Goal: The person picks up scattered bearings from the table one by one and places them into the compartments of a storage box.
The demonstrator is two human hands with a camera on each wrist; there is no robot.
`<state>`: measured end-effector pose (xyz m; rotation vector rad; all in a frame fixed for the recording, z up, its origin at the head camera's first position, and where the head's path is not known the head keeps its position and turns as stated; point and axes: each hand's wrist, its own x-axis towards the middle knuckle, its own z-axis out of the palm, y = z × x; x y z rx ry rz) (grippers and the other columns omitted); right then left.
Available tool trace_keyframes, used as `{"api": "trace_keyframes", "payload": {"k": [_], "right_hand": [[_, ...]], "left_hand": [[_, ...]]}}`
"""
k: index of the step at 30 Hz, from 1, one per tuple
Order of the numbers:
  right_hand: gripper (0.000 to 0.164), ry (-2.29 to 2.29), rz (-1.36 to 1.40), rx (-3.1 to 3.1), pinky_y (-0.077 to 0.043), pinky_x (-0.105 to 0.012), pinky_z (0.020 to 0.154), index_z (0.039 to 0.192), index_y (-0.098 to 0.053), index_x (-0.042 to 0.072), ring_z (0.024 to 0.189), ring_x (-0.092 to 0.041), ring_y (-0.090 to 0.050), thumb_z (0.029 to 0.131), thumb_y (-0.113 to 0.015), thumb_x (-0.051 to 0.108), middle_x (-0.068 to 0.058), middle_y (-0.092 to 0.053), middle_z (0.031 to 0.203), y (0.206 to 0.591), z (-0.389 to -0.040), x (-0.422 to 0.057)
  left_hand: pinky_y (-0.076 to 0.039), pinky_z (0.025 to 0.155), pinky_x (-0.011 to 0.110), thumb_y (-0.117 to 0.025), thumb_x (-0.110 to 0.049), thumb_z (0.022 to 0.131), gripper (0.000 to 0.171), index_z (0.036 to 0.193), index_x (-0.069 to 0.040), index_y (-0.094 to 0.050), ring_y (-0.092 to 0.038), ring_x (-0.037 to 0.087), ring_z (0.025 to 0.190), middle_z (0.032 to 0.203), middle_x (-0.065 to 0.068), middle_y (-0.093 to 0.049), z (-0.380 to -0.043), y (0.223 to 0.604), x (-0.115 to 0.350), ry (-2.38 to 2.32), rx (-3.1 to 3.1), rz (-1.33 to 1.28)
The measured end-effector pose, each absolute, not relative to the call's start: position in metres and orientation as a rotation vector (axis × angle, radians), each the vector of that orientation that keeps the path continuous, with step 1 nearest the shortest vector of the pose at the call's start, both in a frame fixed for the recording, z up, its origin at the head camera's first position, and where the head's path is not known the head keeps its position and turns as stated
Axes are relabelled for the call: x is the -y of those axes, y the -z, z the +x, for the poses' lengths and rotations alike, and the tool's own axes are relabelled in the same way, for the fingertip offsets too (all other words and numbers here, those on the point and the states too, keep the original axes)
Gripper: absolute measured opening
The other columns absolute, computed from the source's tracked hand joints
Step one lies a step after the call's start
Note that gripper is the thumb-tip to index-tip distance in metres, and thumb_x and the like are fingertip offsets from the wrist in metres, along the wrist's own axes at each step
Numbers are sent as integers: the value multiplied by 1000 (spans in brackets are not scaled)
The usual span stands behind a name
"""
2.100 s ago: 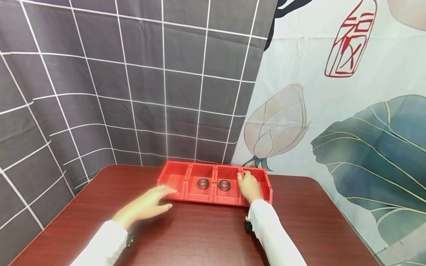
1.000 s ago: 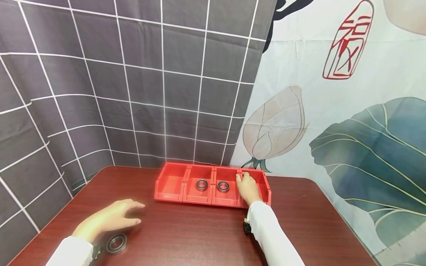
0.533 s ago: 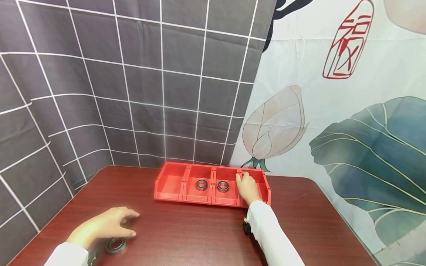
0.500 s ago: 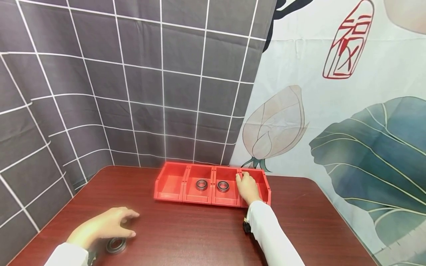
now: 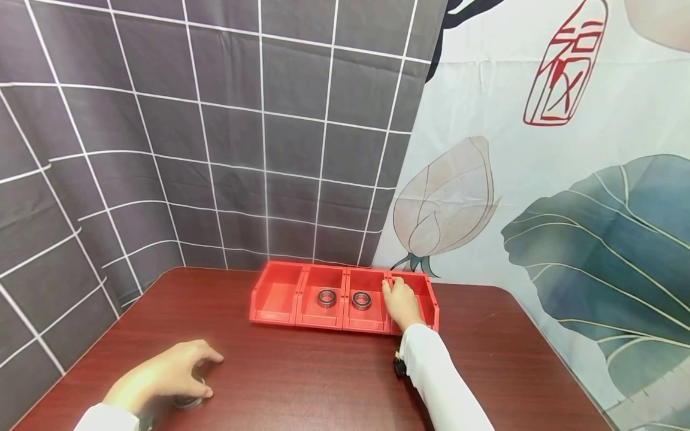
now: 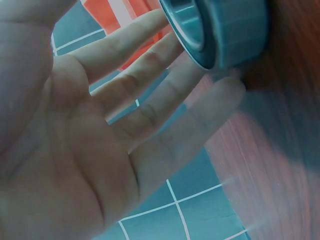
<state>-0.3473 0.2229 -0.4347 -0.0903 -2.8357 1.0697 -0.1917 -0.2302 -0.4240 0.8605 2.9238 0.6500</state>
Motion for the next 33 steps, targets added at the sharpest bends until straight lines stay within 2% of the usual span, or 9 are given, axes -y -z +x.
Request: {"api": "trace_keyframes", "payload": {"k": [11,23,33], "right_hand": [[54,-1027,-72,2833,-46,-56,94,140,-36,-4,109,-39,-57,102,-41,34,-27,-52,132,432,-349,-221],[55,-1052,-92,2850,-48,-55,92,141,-35,-2,108,-37,-58,102,-41,35,-26,-52,131,432,-348,-220],[54,-1071,-91,2848,-49,-54,91,139,-36,-3,107,-37,-58,102,-42,35,-26,-53,130,433,-345,-221]], "left_hand": [[-49,73,30,-88,-31,60,48,100,-10,-71,-53,6,79,91,-11,-58,-183,429,234,-649,-2943,866],[-47,70,26,-90,-27,57,49,100,-12,-71,-49,3,77,91,-12,-57,-173,430,241,-672,-2907,837],[-48,70,26,-90,-24,55,46,96,-13,-71,-50,1,77,88,-15,-57,-174,431,243,-666,-2957,914]]}}
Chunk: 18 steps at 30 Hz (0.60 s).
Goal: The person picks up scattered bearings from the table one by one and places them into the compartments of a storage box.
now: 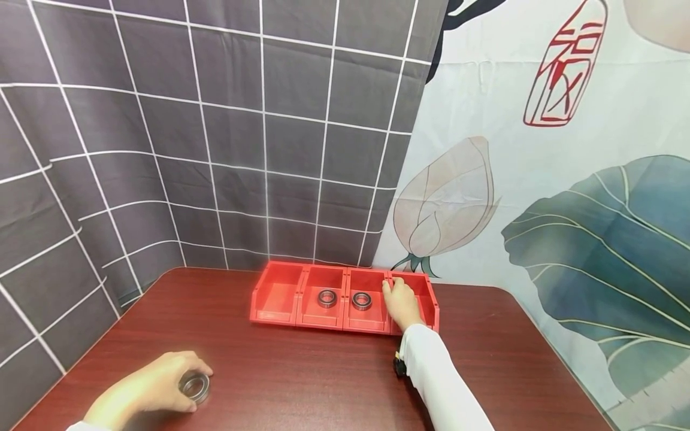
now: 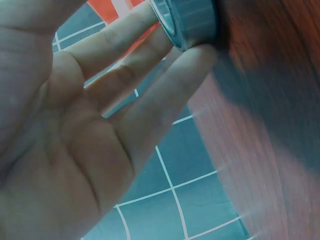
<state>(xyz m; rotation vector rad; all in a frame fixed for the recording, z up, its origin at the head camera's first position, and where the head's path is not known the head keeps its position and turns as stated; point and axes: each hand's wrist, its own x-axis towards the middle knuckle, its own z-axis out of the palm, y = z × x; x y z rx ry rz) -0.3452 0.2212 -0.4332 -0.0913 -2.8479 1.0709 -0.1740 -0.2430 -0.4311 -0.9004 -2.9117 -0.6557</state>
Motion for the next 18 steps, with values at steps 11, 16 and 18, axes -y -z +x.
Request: {"api": "trace_keyframes", "payload": {"k": [11,16,18], "right_hand": [[53,-1035,-82,2836,-51,-51,87,137,-39,-4,100,-34,-59,102,-42,35,-25,-56,124,437,-348,-223],[53,-1047,-88,2830,-50,-52,89,138,-38,-3,101,-34,-59,102,-42,35,-24,-56,125,437,-349,-223],[53,-1051,-96,2831,-51,-51,88,138,-39,-3,100,-33,-58,102,-42,36,-24,-56,125,437,-349,-223]], "left_hand": [[-49,69,25,-83,-20,63,41,100,-7,-73,-52,0,79,90,-13,-59,-185,435,241,624,2779,-948],[-51,70,27,-82,-17,61,42,101,-7,-73,-56,3,80,90,-12,-60,-190,436,238,567,2634,-987],[-51,70,27,-82,-17,61,43,101,-8,-73,-56,4,80,90,-12,-60,-192,436,236,554,2588,-994]]}}
